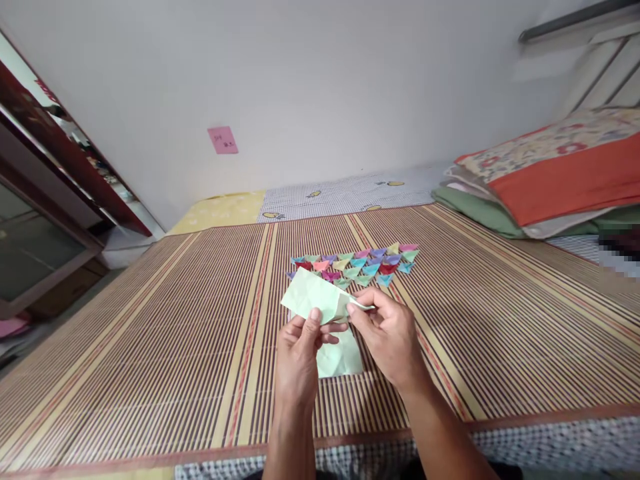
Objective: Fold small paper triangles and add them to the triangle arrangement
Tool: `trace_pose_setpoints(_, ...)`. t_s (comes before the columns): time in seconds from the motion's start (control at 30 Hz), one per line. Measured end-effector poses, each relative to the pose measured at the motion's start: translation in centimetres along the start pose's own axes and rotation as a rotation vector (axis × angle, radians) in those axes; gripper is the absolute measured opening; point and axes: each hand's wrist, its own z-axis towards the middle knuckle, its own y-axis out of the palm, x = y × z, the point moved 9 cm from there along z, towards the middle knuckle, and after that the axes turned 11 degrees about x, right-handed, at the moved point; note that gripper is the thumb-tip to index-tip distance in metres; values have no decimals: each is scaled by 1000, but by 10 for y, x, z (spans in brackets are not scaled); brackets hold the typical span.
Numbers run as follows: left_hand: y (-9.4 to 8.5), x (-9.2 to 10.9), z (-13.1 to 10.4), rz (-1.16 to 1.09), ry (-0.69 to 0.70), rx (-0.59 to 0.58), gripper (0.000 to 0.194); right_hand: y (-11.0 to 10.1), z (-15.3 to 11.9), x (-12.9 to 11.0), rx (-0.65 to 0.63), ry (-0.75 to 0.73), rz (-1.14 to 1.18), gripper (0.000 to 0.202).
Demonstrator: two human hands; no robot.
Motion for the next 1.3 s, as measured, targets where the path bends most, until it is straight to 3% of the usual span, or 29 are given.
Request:
trace_pose_setpoints(0.3,5,-5,-1,40,11,3,31,2,-3,0,10,46,86,17)
trace_pose_setpoints(0.47,10,-7,-1,-42,-76,-30,31,-2,-2,4,64,62,180,14)
trace_pose_setpoints(0.6,5,-7,1,-70,-100,14,34,-5,0,14,99,99,292,11)
trace_pose_setpoints(0.8,-6,-5,6,-105,-84,77,35,-31,10,24,255,135,299,14)
trace_pose_setpoints(0.9,-9,-4,7,-125,-93,106,37,-32,13,22,181,146,268,16)
trace_pose_setpoints(1.1,-4,-8,5,-137,-128,82,36,-2,4,10,-127,110,147,19)
trace_pose_setpoints(1.3,5,-11,-1,-195,-169,25,36,0,1,10,-104,75,48,23)
